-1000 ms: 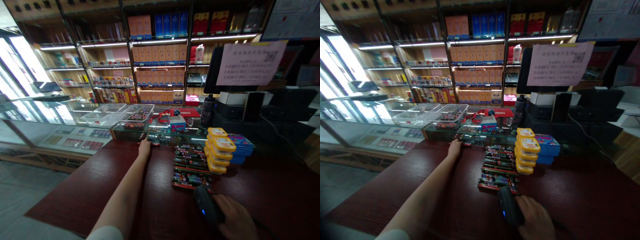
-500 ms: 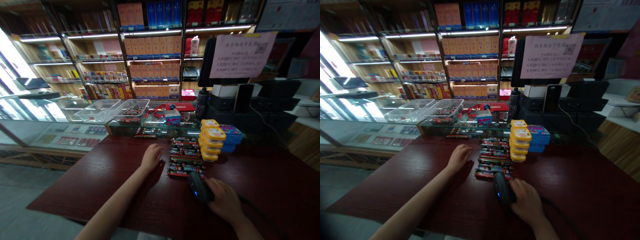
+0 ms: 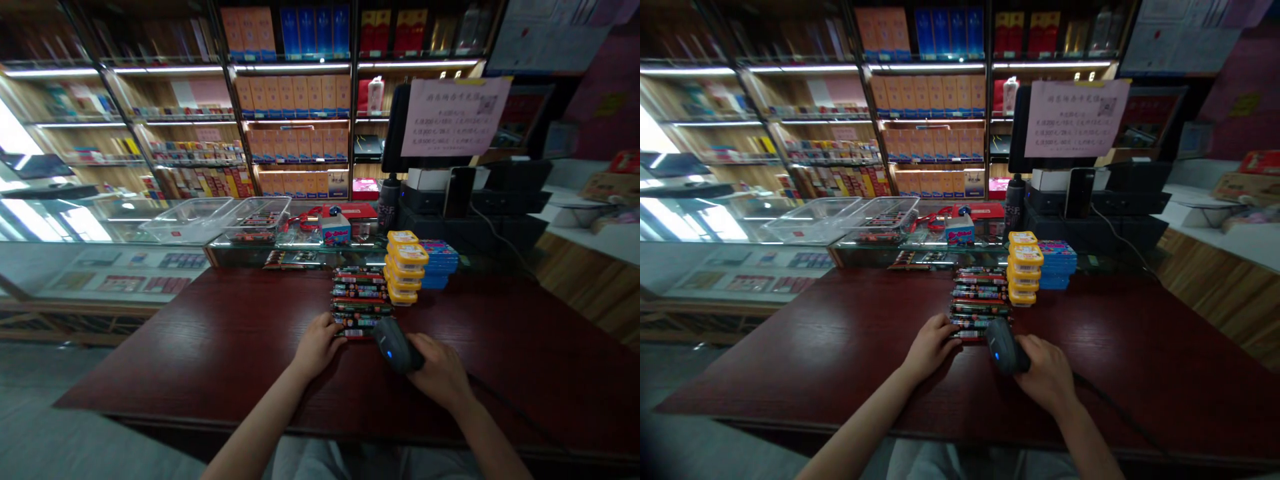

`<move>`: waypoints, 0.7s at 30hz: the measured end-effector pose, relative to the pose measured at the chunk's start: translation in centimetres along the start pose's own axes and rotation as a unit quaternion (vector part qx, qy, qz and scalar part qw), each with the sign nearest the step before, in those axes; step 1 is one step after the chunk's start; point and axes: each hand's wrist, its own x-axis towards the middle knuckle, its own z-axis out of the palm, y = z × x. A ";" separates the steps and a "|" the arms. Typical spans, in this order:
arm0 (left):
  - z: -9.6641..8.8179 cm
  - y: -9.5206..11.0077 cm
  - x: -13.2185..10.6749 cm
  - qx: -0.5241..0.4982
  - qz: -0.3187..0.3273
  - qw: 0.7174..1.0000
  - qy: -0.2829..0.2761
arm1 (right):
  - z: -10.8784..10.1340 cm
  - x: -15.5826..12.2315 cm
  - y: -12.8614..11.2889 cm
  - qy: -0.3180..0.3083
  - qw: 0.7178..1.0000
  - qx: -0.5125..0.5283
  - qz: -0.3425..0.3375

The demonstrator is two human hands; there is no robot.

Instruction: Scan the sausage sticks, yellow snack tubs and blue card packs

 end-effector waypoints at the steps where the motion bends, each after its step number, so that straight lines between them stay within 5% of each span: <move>1: 0.1 0.0 0.0 -0.001 0.004 1.000 0.000 | -0.5 -0.1 -0.1 0.000 1.000 0.011 0.019; 13: -0.1 0.5 -0.5 -0.009 0.111 0.994 0.001 | -3.9 -2.3 -2.3 0.006 0.978 0.184 0.102; 21: 0.3 0.7 -0.5 -0.001 0.051 0.996 0.075 | -3.8 -2.6 -3.7 -0.031 0.961 0.255 0.106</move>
